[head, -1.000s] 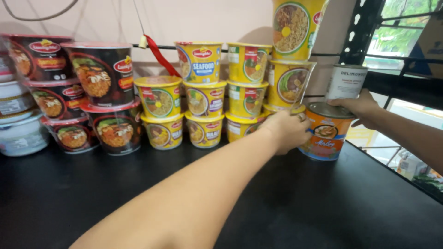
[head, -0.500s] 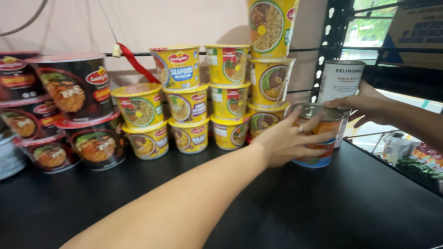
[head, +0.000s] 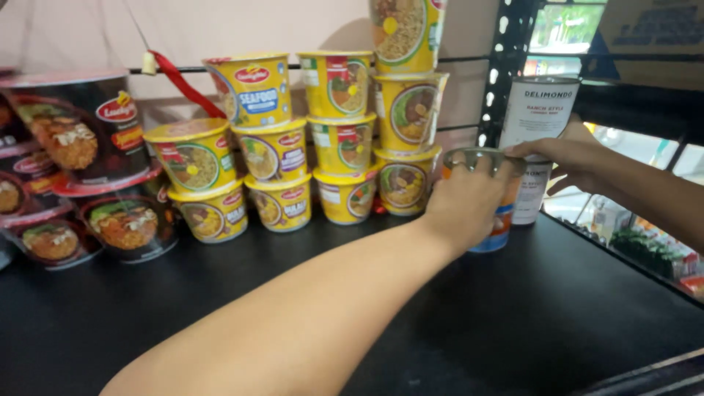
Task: Taking canned goods and cup noodles from cardboard boxes and organizing them neatly on the grocery store shelves.
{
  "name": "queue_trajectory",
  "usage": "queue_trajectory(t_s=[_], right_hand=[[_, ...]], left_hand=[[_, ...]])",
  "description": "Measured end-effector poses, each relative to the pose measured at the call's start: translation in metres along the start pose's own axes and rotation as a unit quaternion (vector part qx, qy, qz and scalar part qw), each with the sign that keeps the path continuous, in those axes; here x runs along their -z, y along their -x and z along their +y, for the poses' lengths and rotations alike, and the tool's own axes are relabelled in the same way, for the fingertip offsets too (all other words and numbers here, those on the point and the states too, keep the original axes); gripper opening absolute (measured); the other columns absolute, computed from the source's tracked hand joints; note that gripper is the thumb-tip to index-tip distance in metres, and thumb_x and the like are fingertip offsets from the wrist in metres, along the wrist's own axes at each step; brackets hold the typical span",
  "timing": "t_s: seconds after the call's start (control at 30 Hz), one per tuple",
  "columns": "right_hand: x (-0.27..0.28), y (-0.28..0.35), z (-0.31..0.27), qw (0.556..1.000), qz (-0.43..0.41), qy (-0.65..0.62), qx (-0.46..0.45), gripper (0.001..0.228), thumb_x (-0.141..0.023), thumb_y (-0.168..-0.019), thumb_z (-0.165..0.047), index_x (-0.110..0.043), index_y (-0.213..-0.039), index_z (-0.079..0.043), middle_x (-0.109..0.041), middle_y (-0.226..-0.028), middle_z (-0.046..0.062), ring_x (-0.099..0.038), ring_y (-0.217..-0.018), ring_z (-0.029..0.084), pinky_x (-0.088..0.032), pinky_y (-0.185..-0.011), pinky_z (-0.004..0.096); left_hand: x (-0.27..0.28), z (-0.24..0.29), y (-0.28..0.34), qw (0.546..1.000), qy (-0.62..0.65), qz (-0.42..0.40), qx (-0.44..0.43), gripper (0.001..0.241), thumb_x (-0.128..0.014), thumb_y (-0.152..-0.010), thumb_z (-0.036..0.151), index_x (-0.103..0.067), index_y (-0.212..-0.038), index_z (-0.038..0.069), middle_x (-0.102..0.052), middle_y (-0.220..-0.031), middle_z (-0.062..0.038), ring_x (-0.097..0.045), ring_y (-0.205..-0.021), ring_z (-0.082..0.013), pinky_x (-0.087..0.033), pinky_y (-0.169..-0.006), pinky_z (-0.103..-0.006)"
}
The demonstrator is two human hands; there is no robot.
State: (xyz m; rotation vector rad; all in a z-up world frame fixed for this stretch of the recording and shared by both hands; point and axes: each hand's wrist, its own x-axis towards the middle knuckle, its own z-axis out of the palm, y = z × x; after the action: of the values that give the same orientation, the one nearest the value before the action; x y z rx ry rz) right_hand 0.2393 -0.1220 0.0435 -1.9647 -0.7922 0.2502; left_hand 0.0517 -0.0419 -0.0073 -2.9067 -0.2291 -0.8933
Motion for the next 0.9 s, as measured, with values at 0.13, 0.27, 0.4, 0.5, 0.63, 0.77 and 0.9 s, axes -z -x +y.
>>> queue_trajectory(t_s=[0.13, 0.27, 0.4, 0.5, 0.63, 0.77, 0.9], right_hand=[[0.013, 0.025, 0.005, 1.0, 0.019, -0.021, 0.007, 0.064, -0.081, -0.073, -0.024, -0.06, -0.132, -0.009, -0.068, -0.124, 0.022, -0.069, -0.108, 0.047, -0.058, -0.083, 0.067], [0.021, 0.045, 0.013, 0.999, 0.017, -0.015, 0.028, 0.062, -0.082, -0.073, -0.025, -0.06, -0.13, -0.009, -0.069, -0.123, 0.022, -0.07, -0.11, 0.043, -0.062, -0.078, 0.064], [0.023, 0.039, 0.03, 0.997, 0.036, -0.032, 0.067, 0.057, -0.081, -0.076, -0.027, -0.062, -0.126, -0.008, -0.072, -0.119, 0.02, -0.073, -0.108, 0.04, -0.062, -0.078, 0.066], [0.02, 0.05, 0.021, 0.997, 0.039, -0.031, 0.06, 0.056, -0.08, -0.075, -0.027, -0.063, -0.124, -0.008, -0.072, -0.118, 0.018, -0.073, -0.106, 0.039, -0.062, -0.078, 0.067], [0.016, 0.059, 0.02, 0.998, 0.029, -0.023, 0.057, 0.056, -0.08, -0.075, -0.029, -0.063, -0.124, -0.007, -0.072, -0.118, 0.018, -0.072, -0.107, 0.04, -0.061, -0.082, 0.066], [0.014, 0.057, 0.022, 0.996, 0.037, 0.011, 0.08, 0.052, -0.078, -0.081, -0.03, -0.063, -0.124, -0.004, -0.071, -0.118, 0.022, -0.073, -0.108, 0.043, -0.061, -0.081, 0.07], [0.013, 0.063, 0.018, 0.997, 0.037, 0.004, 0.068, 0.05, -0.077, -0.081, -0.029, -0.064, -0.124, -0.006, -0.07, -0.118, 0.021, -0.071, -0.111, 0.043, -0.06, -0.085, 0.071]], left_hand=[[-0.007, 0.002, -0.011, 0.999, -0.023, 0.034, -0.013, 0.088, -0.089, -0.068, 0.033, -0.045, -0.141, 0.01, -0.057, -0.133, -0.018, -0.057, -0.125, -0.046, -0.062, -0.083, -0.0493], [-0.033, 0.009, -0.036, 0.996, -0.082, 0.031, -0.004, 0.076, -0.087, -0.07, 0.034, -0.051, -0.13, 0.006, -0.06, -0.126, -0.022, -0.057, -0.123, -0.0475, -0.062, -0.081, -0.0488], [-0.084, 0.012, -0.09, 0.985, -0.12, 0.073, 0.101, 0.028, -0.067, -0.103, 0.021, -0.065, -0.127, 0.007, -0.069, -0.127, -0.023, -0.069, -0.118, -0.0389, -0.064, -0.073, -0.054], [-0.013, 0.025, -0.081, 0.977, -0.173, -0.114, 0.058, 0.035, -0.062, -0.1, 0.021, -0.064, -0.133, 0.009, -0.076, -0.121, -0.017, -0.08, -0.103, -0.0353, -0.059, -0.084, -0.0638], [0.008, 0.016, -0.069, 0.981, -0.028, -0.16, 0.102, 0.034, -0.062, -0.095, 0.029, -0.069, -0.128, 0.021, -0.067, -0.134, -0.007, -0.063, -0.125, -0.0354, -0.053, -0.096, -0.0588], [-0.01, 0.008, -0.077, 0.975, -0.139, -0.157, 0.069, 0.049, -0.071, -0.088, 0.024, -0.06, -0.136, 0.022, -0.061, -0.14, -0.009, -0.06, -0.127, -0.0382, -0.043, -0.095, -0.0782], [-0.055, 0.0, -0.102, 0.972, -0.198, -0.116, 0.048, 0.065, -0.072, -0.089, 0.027, -0.047, -0.147, 0.012, -0.064, -0.136, -0.016, -0.064, -0.123, -0.0411, -0.048, -0.088, -0.076]])
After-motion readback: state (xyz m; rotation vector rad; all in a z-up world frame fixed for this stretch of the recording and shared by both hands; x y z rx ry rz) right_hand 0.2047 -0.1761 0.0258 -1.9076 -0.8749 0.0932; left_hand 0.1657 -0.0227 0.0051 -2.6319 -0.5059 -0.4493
